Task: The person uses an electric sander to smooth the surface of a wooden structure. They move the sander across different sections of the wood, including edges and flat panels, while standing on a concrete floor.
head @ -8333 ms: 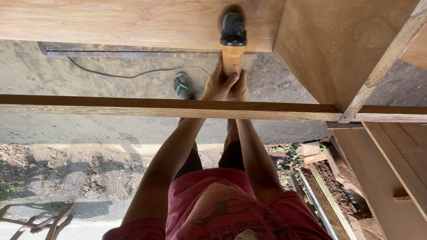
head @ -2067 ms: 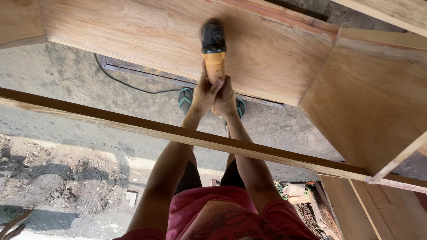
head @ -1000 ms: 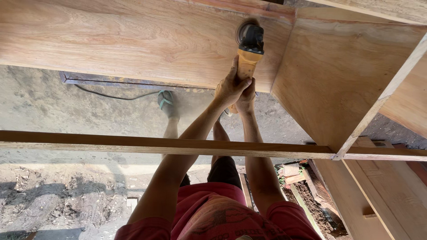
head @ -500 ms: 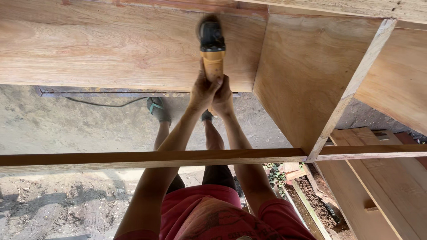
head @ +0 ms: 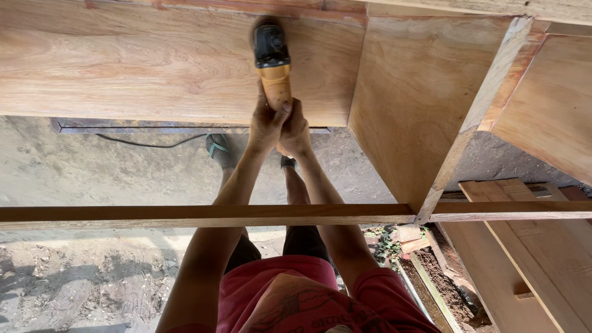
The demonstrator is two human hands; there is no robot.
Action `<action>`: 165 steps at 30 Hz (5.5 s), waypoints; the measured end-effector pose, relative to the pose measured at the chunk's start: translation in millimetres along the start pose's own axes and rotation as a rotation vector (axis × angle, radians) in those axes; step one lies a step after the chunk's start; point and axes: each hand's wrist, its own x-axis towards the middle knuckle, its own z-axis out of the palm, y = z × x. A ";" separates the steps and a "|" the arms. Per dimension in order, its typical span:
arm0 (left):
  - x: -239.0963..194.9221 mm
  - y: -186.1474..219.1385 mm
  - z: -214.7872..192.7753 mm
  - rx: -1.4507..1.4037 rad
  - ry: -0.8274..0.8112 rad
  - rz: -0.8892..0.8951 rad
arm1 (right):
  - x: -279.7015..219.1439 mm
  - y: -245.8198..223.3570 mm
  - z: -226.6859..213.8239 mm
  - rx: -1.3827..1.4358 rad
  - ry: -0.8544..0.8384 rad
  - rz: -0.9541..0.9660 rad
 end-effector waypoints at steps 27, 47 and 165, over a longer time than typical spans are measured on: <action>-49.3 12.8 -215.1 -0.128 0.264 0.026 | -15.4 -93.1 195.2 -0.109 -0.307 -0.058; -30.4 10.6 -147.3 -0.223 0.130 -0.057 | -10.0 -73.9 129.5 -0.075 -0.234 0.029; -49.0 48.9 -465.5 -0.136 0.282 -0.096 | -4.6 -218.1 423.3 -0.160 -0.268 -0.165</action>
